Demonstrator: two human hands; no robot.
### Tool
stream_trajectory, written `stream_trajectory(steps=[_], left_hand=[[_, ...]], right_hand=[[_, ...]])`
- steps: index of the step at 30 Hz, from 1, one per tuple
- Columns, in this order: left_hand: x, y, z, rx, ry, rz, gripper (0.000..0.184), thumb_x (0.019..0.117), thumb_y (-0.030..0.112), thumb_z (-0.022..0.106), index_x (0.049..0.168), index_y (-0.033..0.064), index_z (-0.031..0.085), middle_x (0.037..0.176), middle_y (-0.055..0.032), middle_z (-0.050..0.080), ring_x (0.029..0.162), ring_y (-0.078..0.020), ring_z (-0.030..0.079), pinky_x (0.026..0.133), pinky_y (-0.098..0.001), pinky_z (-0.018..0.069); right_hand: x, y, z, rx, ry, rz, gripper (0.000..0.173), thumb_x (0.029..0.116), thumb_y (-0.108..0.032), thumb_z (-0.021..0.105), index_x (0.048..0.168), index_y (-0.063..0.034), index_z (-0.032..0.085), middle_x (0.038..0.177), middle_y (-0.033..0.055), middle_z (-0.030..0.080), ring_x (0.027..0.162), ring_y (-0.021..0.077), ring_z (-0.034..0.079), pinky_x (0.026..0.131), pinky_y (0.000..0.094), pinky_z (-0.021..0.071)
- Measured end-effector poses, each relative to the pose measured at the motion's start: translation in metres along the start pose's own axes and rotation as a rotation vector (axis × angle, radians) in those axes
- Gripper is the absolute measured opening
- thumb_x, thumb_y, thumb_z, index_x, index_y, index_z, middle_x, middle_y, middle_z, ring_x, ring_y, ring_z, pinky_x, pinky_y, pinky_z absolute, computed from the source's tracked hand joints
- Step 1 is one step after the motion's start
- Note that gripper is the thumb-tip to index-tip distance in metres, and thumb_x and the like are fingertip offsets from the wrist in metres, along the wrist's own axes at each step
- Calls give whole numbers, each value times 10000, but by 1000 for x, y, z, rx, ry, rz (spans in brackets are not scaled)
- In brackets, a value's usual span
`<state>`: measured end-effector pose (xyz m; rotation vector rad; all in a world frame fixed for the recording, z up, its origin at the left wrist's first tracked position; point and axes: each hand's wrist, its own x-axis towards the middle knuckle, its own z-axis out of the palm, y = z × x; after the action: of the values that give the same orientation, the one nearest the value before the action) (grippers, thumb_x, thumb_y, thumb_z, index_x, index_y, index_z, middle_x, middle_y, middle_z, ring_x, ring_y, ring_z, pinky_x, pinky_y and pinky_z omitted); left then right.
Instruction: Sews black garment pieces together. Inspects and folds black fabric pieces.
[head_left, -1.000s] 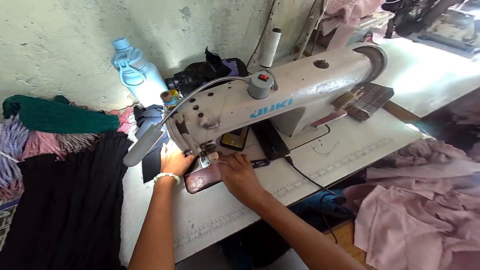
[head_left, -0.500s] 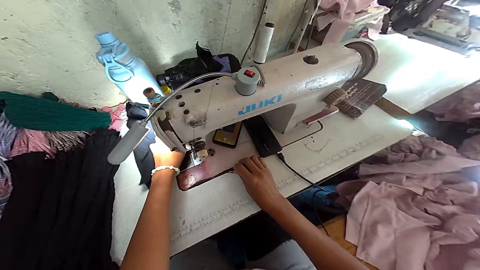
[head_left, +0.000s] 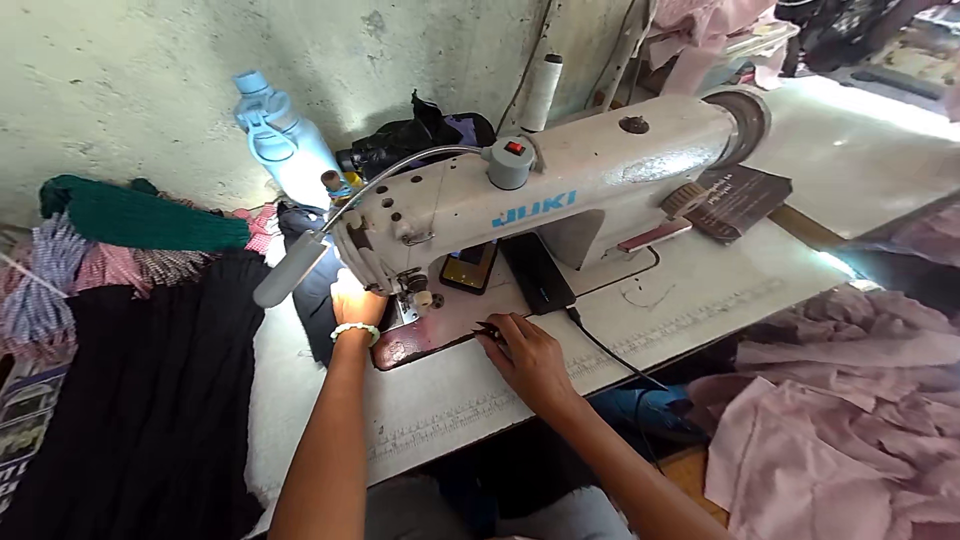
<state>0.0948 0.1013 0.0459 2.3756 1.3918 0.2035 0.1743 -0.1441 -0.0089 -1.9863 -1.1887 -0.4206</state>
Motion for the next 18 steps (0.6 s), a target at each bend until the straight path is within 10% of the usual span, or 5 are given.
stream_trajectory(steps=[12, 18], left_hand=[[-1, -59, -14, -344, 273, 0, 367, 1016, 310, 637, 1179, -14, 694, 1214, -247, 678, 1216, -413, 601, 1060, -627, 391], [-96, -65, -5, -590, 380, 85, 312, 1011, 240, 595, 1088, -60, 637, 1065, -193, 649, 1042, -267, 611, 932, -473, 475]], right_hand=[[11, -35, 32, 1, -77, -124, 270, 939, -243, 658, 1016, 1, 746, 819, 141, 710, 680, 291, 722, 559, 409, 586], [50, -99, 57, -23, -426, -6, 382, 996, -103, 582, 1369, -84, 661, 1076, 254, 711, 806, 393, 733, 663, 494, 597]])
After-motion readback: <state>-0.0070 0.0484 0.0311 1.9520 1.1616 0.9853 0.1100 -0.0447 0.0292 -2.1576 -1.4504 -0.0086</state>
